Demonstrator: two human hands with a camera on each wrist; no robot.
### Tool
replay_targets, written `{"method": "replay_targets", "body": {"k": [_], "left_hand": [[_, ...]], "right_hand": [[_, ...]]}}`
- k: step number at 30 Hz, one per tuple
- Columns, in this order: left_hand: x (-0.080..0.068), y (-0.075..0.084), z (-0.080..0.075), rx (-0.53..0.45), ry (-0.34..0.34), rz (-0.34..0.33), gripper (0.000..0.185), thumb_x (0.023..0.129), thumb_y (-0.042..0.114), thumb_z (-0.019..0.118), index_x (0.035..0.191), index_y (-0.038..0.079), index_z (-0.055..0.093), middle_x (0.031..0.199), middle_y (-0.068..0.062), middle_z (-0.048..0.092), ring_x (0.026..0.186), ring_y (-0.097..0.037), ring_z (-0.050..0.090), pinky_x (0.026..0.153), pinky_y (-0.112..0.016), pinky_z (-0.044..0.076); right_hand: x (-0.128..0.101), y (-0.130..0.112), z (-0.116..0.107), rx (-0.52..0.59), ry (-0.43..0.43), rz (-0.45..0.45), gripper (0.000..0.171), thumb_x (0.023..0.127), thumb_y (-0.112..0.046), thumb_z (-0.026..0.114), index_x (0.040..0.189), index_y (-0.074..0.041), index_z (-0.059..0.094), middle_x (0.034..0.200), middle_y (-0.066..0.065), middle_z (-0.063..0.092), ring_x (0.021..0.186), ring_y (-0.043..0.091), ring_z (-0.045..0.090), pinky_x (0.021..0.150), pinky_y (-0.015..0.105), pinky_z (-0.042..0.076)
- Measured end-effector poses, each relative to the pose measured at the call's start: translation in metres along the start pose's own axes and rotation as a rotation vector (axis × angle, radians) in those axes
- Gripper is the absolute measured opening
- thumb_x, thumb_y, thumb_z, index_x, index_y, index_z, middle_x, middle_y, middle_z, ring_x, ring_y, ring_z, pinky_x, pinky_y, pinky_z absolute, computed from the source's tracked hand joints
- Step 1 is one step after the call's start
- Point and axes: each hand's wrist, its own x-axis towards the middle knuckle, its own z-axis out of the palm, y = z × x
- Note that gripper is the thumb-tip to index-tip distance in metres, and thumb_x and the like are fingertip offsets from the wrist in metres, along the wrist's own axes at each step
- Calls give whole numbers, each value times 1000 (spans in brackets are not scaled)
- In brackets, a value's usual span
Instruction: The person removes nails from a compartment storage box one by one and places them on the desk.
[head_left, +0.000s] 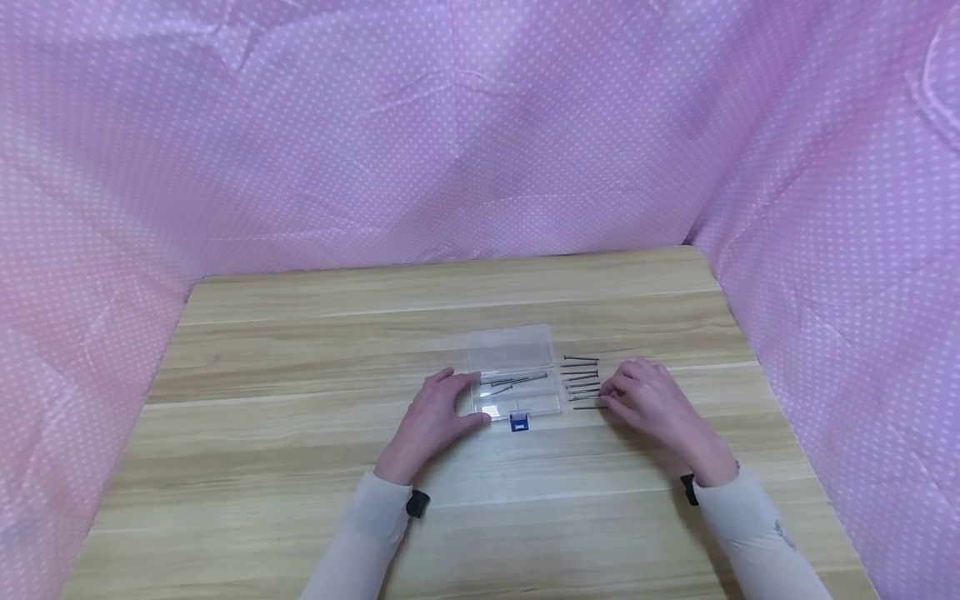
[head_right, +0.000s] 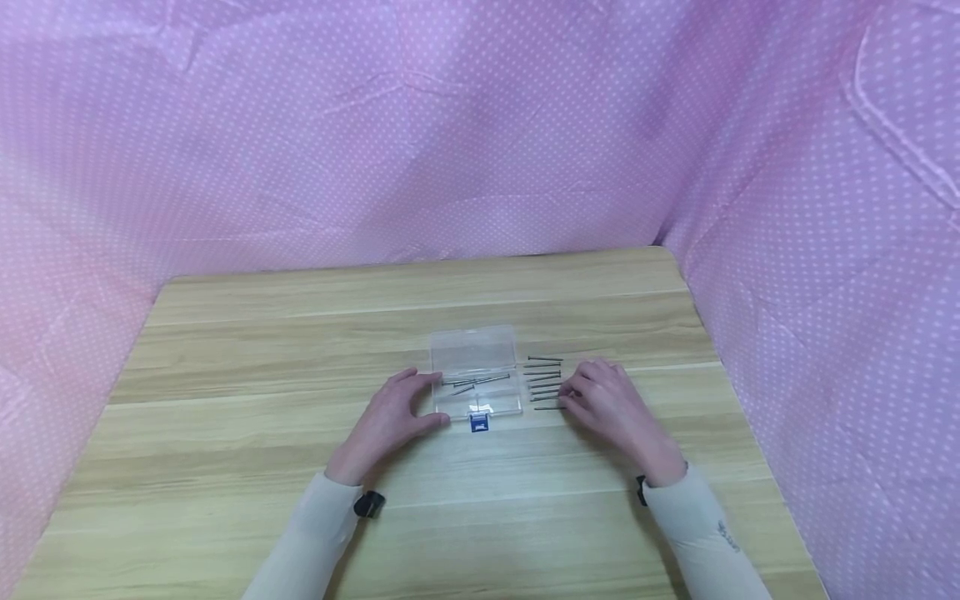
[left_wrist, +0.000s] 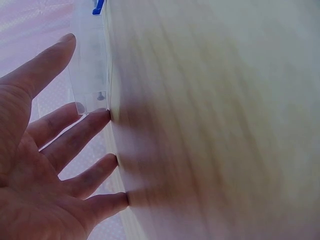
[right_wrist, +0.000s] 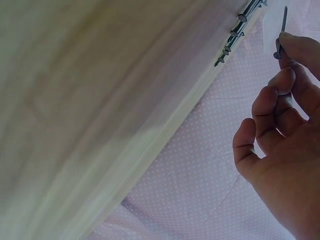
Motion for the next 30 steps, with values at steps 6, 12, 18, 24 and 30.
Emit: {"method": "replay_targets", "body": {"k": [6, 12, 18, 24, 30], "left_hand": [[0, -1, 0, -1, 3, 0, 69, 85, 42, 85, 144, 14, 62, 146, -10, 61, 148, -36, 39, 120, -55, 34], [0, 0, 0, 4, 7, 2, 70, 85, 42, 85, 144, 13, 61, 145, -9, 61, 147, -36, 39, 120, -55, 34], [0, 1, 0, 10, 1, -2, 70, 85, 42, 85, 144, 13, 61, 145, -9, 61, 147, -36, 39, 120, -55, 34], [-1, 0, 0, 13, 3, 0, 69, 85, 42, 85, 144, 13, 62, 145, -9, 61, 147, -36, 39, 120, -55, 34], [-1, 1, 0, 9, 4, -4, 70, 85, 42, 85, 144, 13, 61, 146, -9, 61, 148, -36, 39, 120, -55, 34]], "right_hand": [[-3, 0, -1, -1, -32, 9, 16, 78, -10, 89, 88, -15, 76, 88, -2, 67, 87, 23, 61, 72, 40, 48], [-5, 1, -1, 6, -72, 20, 15, 79, -11, 88, 90, -15, 77, 89, -3, 68, 87, 21, 59, 71, 37, 45], [-5, 2, 0, 9, -107, 23, 13, 81, -13, 87, 90, -16, 77, 88, -4, 67, 86, 19, 56, 70, 35, 44], [-5, 1, 0, 7, -134, 20, 12, 82, -12, 86, 89, -16, 77, 87, -5, 66, 85, 19, 57, 72, 38, 47], [-5, 1, 0, 3, -163, 11, 12, 83, -12, 85, 90, -16, 77, 88, -5, 65, 88, 21, 59, 76, 43, 49]]}}
